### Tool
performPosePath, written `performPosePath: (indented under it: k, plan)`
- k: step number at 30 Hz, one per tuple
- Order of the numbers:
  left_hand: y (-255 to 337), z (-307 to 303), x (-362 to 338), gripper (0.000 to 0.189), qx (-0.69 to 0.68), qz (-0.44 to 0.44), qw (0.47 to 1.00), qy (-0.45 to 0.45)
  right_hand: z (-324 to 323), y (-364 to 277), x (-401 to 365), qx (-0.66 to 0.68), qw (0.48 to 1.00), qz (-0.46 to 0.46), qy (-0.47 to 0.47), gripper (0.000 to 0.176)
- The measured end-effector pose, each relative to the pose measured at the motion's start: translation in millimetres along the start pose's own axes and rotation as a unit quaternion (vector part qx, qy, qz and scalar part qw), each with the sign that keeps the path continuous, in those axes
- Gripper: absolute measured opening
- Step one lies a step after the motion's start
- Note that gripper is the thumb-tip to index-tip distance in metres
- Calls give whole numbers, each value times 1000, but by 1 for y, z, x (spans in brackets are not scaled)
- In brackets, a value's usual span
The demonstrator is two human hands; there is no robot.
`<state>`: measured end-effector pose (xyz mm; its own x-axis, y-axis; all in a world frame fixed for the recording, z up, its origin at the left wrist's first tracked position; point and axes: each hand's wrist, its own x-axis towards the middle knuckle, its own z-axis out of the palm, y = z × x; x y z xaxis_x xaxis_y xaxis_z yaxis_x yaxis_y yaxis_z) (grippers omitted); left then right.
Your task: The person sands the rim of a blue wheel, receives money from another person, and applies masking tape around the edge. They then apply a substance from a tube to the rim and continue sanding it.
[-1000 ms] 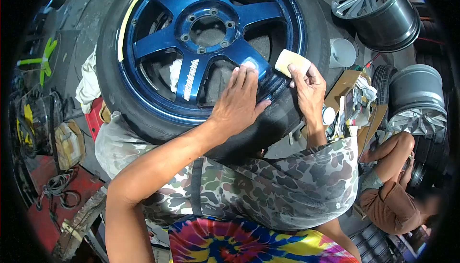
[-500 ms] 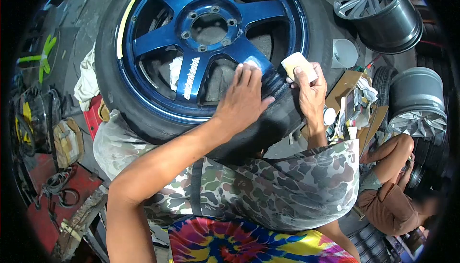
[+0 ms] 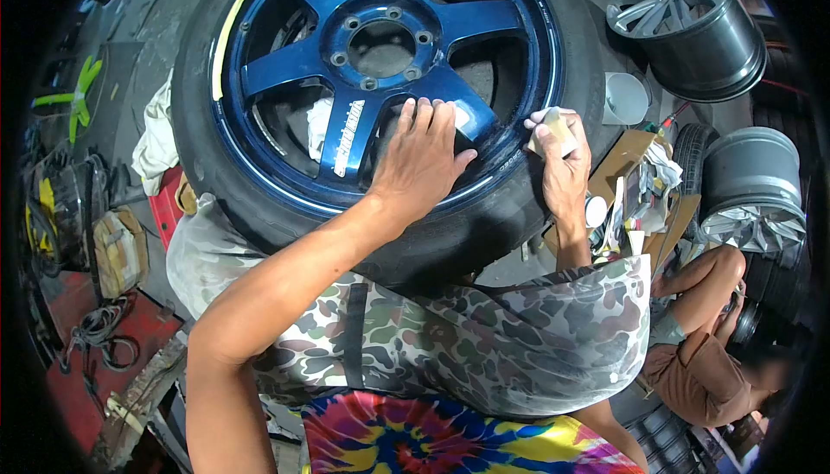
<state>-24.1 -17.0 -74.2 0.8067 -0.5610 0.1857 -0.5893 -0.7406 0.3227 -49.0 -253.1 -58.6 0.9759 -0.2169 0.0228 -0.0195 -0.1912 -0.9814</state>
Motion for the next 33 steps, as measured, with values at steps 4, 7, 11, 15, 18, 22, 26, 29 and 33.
performPosePath:
  k: [4,7,11,15,18,22,26,29,33]
  plan:
    - [8,-3,-3,66,5,-1,1000,25,4,-11,0,-93,995,-28,13,19]
    - [17,-8,-8,66,-22,-5,1000,6,9,-13,-2,-45,998,20,42,19]
    - [27,-11,-16,65,-36,-8,999,-39,10,-9,-2,-42,998,-6,53,19]
    - [15,-9,-18,63,-40,-31,996,-67,4,-3,-2,-126,992,-12,26,23]
    - [3,-8,-14,64,-1,-35,999,-23,9,-8,-2,-110,993,-12,28,25]
    - [-5,-9,-9,66,23,-49,998,-27,9,-6,-1,-104,994,-32,22,27]
    - [-1,-9,-8,68,24,-54,997,-40,6,-3,-1,-142,989,-44,24,26]
    - [6,-7,-11,69,-5,-49,999,-18,8,-6,0,-121,990,-65,26,25]
    - [14,-9,-16,68,-26,-29,999,-23,6,-7,1,-197,976,-91,11,25]
